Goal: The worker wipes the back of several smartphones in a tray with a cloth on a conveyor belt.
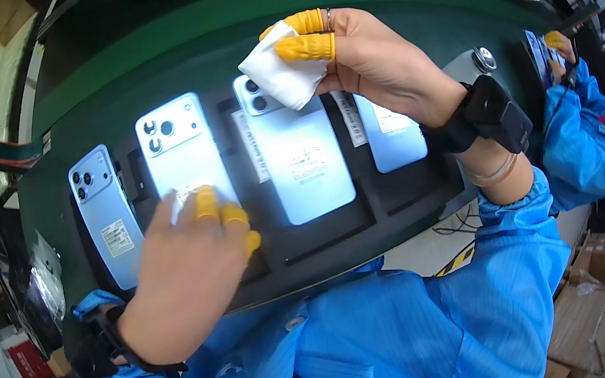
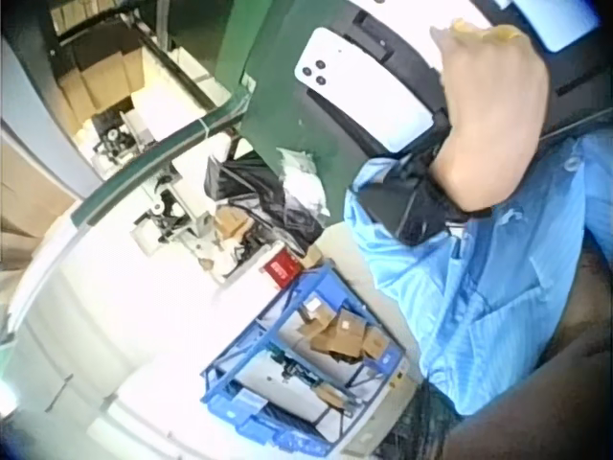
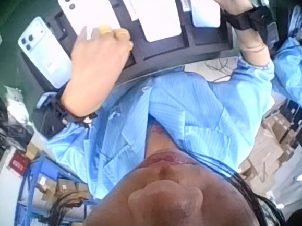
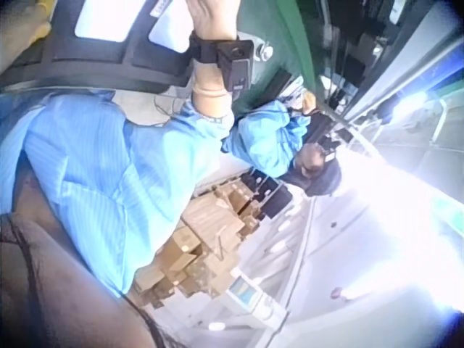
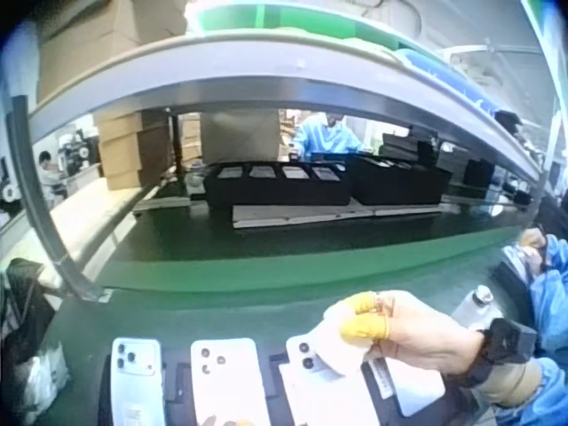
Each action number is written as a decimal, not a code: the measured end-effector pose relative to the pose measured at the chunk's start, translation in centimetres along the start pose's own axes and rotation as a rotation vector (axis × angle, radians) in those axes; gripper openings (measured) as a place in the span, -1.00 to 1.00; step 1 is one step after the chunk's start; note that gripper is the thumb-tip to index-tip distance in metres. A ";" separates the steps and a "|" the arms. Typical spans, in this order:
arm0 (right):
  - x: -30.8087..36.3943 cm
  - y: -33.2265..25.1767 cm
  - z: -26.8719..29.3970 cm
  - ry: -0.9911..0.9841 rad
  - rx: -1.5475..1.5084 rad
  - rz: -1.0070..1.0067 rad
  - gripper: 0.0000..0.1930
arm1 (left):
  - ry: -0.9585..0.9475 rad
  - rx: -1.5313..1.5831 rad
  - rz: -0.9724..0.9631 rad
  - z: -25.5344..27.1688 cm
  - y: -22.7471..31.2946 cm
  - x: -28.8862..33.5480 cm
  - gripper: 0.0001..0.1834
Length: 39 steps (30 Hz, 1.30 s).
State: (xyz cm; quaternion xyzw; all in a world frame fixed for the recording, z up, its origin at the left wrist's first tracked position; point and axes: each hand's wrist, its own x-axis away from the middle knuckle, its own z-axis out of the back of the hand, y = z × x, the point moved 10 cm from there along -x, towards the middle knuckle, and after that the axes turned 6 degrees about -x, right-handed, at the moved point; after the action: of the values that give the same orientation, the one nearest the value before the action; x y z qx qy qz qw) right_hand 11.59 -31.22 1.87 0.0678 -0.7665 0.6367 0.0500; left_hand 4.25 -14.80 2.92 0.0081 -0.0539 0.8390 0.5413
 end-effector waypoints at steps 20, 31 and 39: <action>-1.6 -0.6 -17.0 -0.717 0.877 1.033 -0.94 | -0.151 -0.282 -0.070 -1.4 3.0 0.5 -0.69; -4.0 -1.2 -16.8 -0.649 0.990 1.024 -0.88 | -0.127 -0.326 -0.152 -2.2 3.4 0.4 -0.70; -2.2 -1.0 -14.0 -0.713 0.965 1.038 -0.86 | -0.107 -0.292 -0.104 -2.0 2.9 0.0 -0.70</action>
State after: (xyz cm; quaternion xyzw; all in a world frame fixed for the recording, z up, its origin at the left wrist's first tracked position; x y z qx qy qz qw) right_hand 13.83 -17.53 5.07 -0.0843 -0.3094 0.7805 -0.5367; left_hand 1.69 -15.84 0.64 -0.0232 -0.2033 0.7915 0.5758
